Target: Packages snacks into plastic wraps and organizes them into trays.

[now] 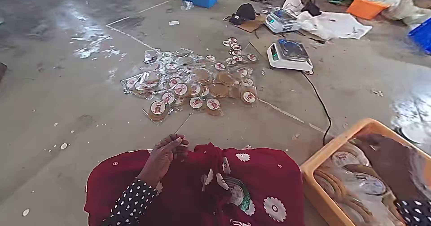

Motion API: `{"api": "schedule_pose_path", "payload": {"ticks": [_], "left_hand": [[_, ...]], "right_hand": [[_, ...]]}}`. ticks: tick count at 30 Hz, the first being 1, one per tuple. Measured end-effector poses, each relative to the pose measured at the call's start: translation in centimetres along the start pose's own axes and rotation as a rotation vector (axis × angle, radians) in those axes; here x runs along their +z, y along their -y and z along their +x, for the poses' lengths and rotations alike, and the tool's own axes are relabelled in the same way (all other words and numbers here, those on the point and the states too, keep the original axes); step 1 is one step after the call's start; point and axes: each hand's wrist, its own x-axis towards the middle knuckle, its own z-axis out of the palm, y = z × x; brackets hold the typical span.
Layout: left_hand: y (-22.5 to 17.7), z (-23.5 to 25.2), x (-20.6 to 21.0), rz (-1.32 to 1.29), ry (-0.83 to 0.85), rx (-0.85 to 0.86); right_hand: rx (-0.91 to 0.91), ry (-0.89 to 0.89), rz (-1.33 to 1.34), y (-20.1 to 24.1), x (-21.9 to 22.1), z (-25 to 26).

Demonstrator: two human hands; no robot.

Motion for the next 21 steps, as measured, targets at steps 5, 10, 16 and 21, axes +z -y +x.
{"api": "schedule_pose_path", "payload": {"ticks": [5, 10, 16, 21], "left_hand": [[1.1, 4.5, -2.5, -0.038, -0.242, -0.105], [1.4, 5.8, -2.6, -0.028, -0.180, -0.111], [1.3, 6.3, -2.3, -0.058, -0.210, -0.123], [1.2, 6.5, -2.0, -0.036, -0.177, -0.114]], "right_hand": [[-0.631, 0.230, 0.280, 18.0, 13.2, 3.4], [-0.418, 0.481, 0.249, 32.4, 28.4, 5.3], [-0.205, 0.413, 0.021, 37.7, 30.9, 1.1], [-0.184, 0.592, 0.292, 33.9, 31.5, 0.0]]}}
